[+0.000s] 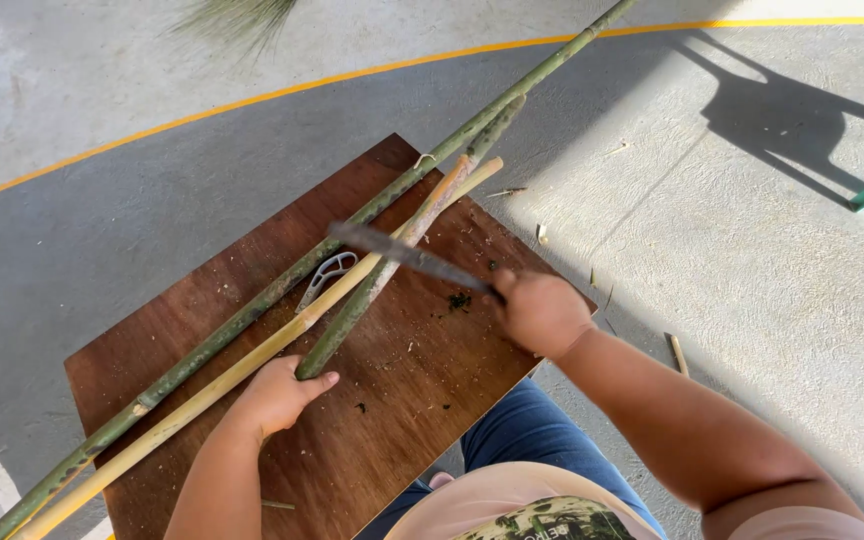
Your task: Shaving and smoothing bamboo poles using a machete on a wooden surface.
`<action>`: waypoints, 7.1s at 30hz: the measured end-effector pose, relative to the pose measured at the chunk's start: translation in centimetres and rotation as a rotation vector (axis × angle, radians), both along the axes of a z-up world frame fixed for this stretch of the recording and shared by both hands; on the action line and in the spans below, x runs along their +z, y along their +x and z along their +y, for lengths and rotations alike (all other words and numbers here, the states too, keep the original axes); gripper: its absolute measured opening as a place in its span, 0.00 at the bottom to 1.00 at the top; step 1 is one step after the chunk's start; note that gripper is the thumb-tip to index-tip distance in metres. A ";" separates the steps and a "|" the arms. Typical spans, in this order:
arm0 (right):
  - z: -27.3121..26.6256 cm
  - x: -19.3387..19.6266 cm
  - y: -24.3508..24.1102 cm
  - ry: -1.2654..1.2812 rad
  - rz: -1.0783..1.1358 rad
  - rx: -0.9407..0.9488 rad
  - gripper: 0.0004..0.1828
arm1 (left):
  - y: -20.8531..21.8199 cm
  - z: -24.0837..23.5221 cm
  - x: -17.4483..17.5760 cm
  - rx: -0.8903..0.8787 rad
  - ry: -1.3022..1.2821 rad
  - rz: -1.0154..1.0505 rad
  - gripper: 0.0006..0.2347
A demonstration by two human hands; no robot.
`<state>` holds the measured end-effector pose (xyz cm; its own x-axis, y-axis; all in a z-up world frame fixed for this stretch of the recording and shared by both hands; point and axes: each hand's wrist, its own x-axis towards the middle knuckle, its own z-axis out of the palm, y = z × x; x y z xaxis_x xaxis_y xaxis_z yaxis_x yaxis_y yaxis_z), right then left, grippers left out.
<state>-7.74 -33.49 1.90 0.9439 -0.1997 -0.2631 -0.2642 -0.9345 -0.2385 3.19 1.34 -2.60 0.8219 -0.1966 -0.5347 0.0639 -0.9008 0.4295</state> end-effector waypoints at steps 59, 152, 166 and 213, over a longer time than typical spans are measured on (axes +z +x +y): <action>-7.9 -0.2 4.6 -0.066 0.146 -0.363 0.24 | 3.8 0.2 -3.7 0.047 -0.334 0.534 0.18; -1.3 -2.3 5.2 -0.195 0.105 -0.084 0.23 | 6.2 1.7 -3.6 -0.062 -0.531 0.795 0.09; -4.7 -3.9 4.8 -0.197 0.088 -0.113 0.19 | 2.9 1.4 -4.2 -0.108 -0.315 0.581 0.09; 1.4 -2.8 -4.1 -0.087 0.152 -0.122 0.34 | -2.3 -11.2 -4.7 -0.318 0.164 -0.735 0.23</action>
